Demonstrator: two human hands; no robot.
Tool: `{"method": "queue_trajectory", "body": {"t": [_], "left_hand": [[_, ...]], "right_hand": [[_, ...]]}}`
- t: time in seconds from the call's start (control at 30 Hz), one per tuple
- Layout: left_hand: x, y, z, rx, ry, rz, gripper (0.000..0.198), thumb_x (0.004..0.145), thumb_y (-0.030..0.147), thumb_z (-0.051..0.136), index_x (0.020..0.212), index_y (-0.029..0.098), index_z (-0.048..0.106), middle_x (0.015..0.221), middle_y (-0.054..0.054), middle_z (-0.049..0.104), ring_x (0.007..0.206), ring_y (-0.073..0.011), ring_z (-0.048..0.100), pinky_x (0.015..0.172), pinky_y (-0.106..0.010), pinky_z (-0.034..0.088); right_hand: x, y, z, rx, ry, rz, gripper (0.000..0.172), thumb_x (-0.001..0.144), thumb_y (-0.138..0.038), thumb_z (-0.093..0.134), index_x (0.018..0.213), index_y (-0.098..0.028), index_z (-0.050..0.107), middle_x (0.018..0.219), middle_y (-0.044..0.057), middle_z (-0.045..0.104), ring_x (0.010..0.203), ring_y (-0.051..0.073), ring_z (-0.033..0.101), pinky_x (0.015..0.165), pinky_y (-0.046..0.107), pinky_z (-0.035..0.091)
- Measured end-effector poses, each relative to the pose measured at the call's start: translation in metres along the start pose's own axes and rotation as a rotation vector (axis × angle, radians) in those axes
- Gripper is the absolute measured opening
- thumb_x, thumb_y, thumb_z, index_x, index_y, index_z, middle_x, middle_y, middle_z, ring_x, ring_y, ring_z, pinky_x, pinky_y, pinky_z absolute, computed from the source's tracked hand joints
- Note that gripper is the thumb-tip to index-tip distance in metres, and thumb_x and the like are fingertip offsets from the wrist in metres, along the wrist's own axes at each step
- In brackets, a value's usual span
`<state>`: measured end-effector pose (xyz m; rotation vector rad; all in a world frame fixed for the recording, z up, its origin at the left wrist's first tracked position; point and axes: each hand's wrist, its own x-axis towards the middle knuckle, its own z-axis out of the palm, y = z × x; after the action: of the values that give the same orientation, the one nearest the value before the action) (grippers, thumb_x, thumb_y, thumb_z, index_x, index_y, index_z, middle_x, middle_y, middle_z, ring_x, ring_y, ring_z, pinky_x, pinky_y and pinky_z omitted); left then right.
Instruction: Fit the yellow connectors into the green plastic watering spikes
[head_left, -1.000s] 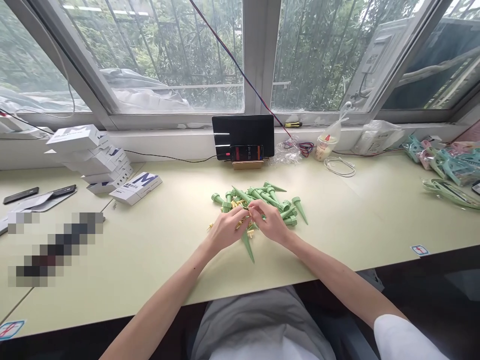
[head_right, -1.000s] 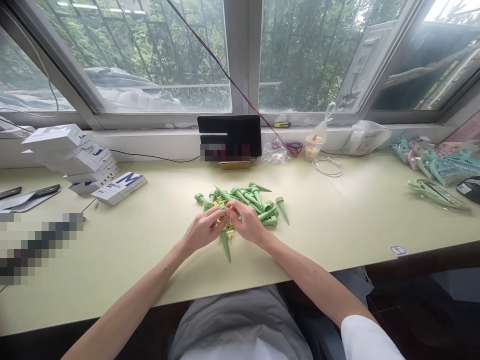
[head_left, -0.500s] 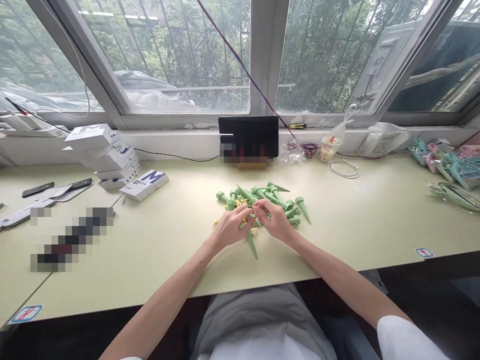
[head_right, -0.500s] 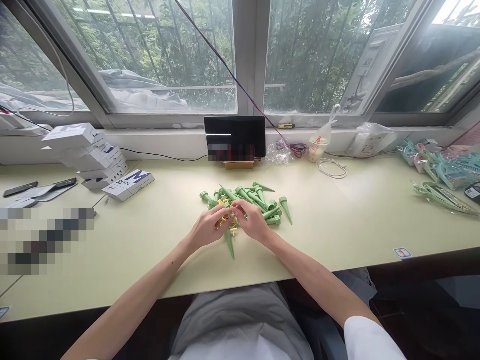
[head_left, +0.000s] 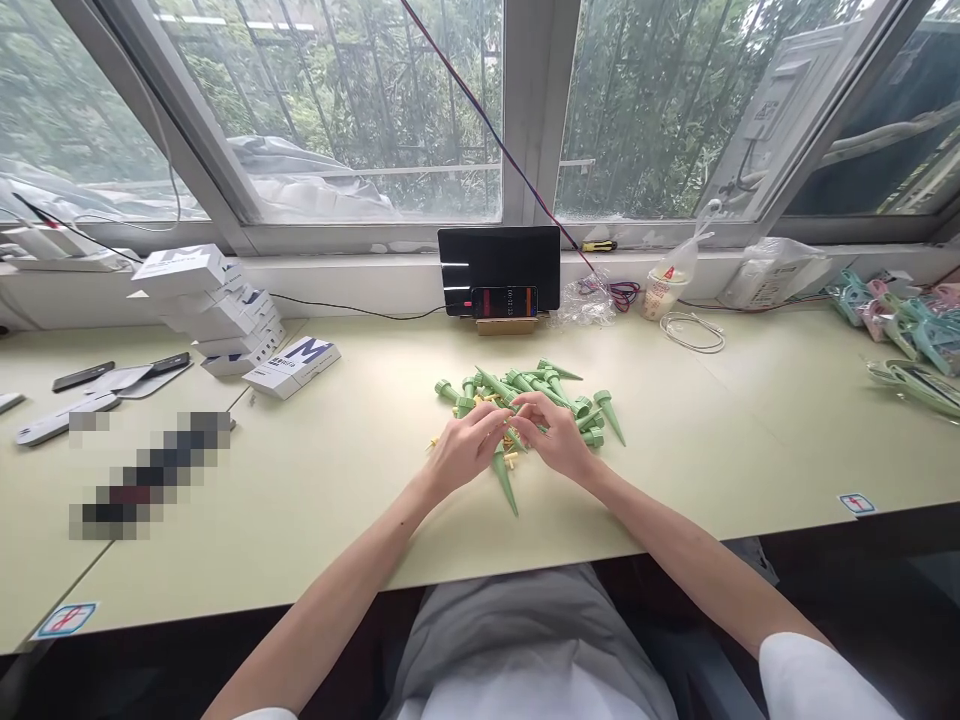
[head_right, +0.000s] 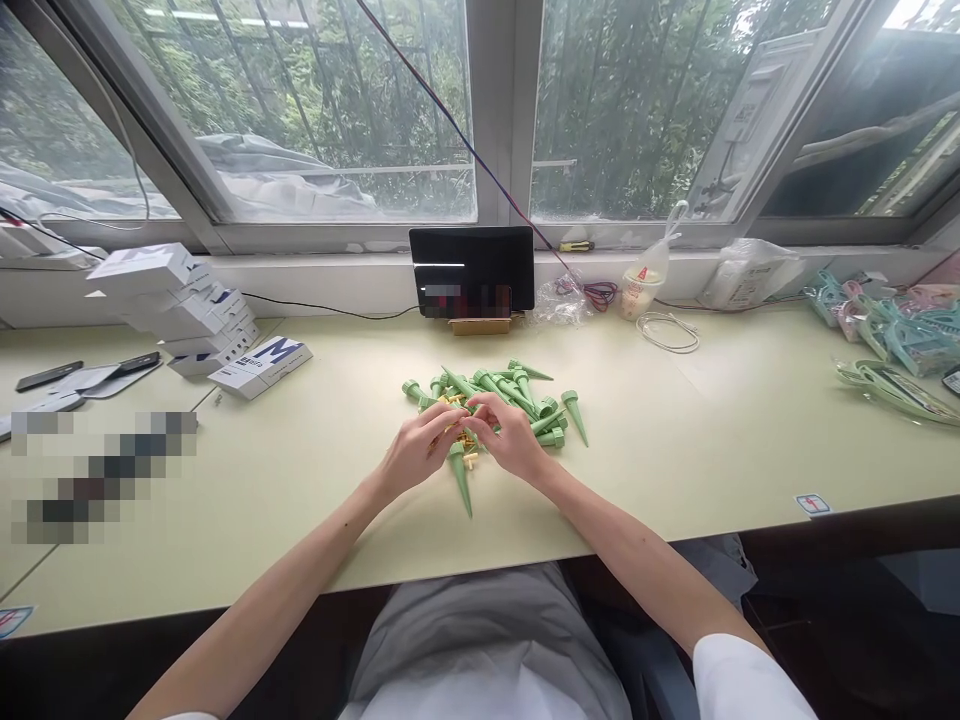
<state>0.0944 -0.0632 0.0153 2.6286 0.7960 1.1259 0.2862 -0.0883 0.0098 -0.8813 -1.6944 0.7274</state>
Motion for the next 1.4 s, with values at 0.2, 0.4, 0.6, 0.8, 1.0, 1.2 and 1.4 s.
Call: {"method": "queue_trajectory", "body": {"t": [0.2,0.4,0.6,0.8,1.0,1.2,1.4], "left_hand": [[-0.001,-0.005,0.002,-0.003,0.010,-0.005,0.018,0.101,0.025,0.044,0.097,0.021,0.061,0.087,-0.004,0.061,0.068,-0.0125,0.054,0.058,-0.023,0.041],[-0.003,-0.009,0.004,0.000,0.053,-0.050,0.020,0.101,0.026,0.044,0.090,0.020,0.060,0.079,-0.002,0.059,0.063,-0.0116,0.052,0.056,-0.023,0.038],[-0.002,-0.009,0.004,-0.001,0.060,-0.076,0.023,0.101,0.028,0.046,0.087,0.020,0.062,0.075,-0.001,0.056,0.059,-0.0107,0.048,0.055,-0.023,0.036],[0.000,-0.009,0.000,0.023,0.057,-0.042,0.022,0.100,0.027,0.047,0.085,0.020,0.062,0.074,-0.001,0.055,0.059,-0.0108,0.047,0.054,-0.023,0.036],[0.000,-0.011,-0.004,0.037,0.072,-0.024,0.021,0.098,0.024,0.050,0.082,0.019,0.062,0.074,-0.001,0.055,0.057,-0.0100,0.044,0.053,-0.023,0.035],[0.003,-0.008,-0.016,0.082,-0.075,-0.077,0.026,0.093,0.032,0.058,0.072,0.018,0.061,0.070,0.000,0.057,0.054,-0.0098,0.045,0.054,-0.024,0.035],[0.003,-0.005,-0.026,0.116,-0.307,-0.104,0.034,0.092,0.043,0.058,0.069,0.018,0.060,0.067,-0.001,0.058,0.059,-0.0129,0.050,0.056,-0.027,0.036]], "right_hand": [[0.002,-0.003,-0.001,-0.043,0.018,0.003,0.020,0.097,-0.040,0.055,0.091,-0.021,0.060,0.070,-0.001,0.060,0.059,0.015,0.057,0.058,0.029,0.048],[0.003,-0.006,-0.002,-0.118,-0.017,-0.100,0.019,0.098,-0.036,0.053,0.096,-0.021,0.065,0.084,0.005,0.065,0.074,0.018,0.061,0.067,0.032,0.052],[0.002,-0.003,-0.002,-0.160,-0.023,-0.106,0.017,0.099,-0.033,0.052,0.098,-0.022,0.065,0.085,0.004,0.065,0.074,0.018,0.060,0.066,0.031,0.051],[0.001,0.000,-0.002,-0.142,-0.007,-0.081,0.019,0.100,-0.034,0.050,0.097,-0.021,0.064,0.075,0.002,0.062,0.064,0.016,0.058,0.061,0.031,0.051],[0.001,0.000,-0.002,-0.146,0.014,-0.055,0.018,0.099,-0.033,0.051,0.095,-0.021,0.063,0.076,0.002,0.062,0.062,0.016,0.058,0.060,0.030,0.052],[0.003,-0.005,-0.008,-0.186,0.193,-0.039,0.017,0.098,-0.034,0.053,0.095,-0.021,0.064,0.081,0.003,0.066,0.064,0.016,0.061,0.062,0.030,0.054],[0.005,-0.003,-0.014,-0.193,0.326,-0.013,0.015,0.096,-0.032,0.055,0.094,-0.020,0.065,0.079,0.002,0.067,0.059,0.014,0.061,0.060,0.029,0.054]]}}
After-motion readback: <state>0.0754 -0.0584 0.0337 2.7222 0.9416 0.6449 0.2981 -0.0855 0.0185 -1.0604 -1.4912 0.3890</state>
